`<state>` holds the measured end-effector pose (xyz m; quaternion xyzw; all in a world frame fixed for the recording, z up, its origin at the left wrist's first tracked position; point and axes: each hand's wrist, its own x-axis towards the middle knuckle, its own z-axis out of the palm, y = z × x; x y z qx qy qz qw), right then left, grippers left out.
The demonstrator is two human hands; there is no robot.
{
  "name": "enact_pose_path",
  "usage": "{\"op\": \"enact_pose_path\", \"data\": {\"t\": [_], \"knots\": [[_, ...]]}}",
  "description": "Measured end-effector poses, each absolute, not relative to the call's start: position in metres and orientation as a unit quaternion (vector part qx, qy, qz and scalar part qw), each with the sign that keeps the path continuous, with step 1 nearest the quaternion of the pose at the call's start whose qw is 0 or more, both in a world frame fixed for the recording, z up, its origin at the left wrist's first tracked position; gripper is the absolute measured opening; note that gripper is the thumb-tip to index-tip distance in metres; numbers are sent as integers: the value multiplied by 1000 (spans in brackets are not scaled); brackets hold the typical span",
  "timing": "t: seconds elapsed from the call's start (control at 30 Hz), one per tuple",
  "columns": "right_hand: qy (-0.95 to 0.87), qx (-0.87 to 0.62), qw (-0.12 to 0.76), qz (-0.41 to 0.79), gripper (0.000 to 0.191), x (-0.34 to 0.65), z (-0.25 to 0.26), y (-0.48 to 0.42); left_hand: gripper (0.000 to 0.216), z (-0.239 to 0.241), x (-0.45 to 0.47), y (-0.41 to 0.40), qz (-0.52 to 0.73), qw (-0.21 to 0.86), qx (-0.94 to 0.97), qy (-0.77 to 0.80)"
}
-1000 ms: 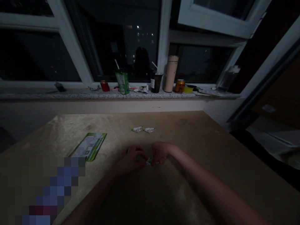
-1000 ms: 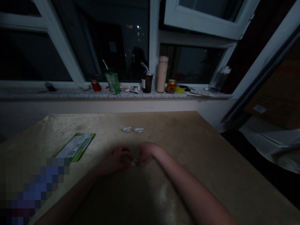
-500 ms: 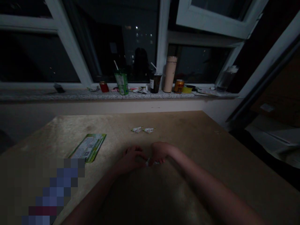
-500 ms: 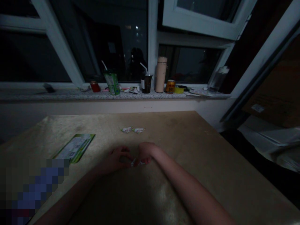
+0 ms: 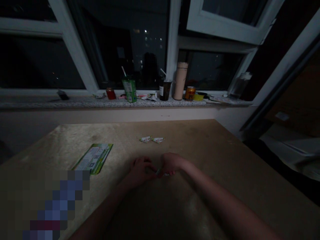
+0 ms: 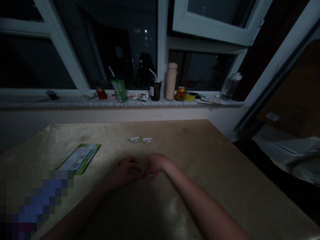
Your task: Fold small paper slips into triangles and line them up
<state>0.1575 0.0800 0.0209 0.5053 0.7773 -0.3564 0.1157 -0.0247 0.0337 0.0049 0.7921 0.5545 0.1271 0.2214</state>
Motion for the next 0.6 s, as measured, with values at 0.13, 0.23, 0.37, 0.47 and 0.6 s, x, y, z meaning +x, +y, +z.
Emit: {"op": "enact_pose_path", "data": {"t": [0.13,0.23,0.37,0.47,0.6], "knots": [[779,481,89,-393,31,167,18,80,21,5,-25,34,128,217,792,555],[776,465,83,-418,27,170,14,82,19,4,-24,34,130,218,793,554],[775,475,76,-411,26,168,10,82,20,4,-24,33,128,222,790,557],[782,481,55,-393,26,168,7,81,21,4,-24,33,128,223,790,556],[798,451,21,-399,27,177,2,84,20,1,-25,34,133,220,791,555]]}}
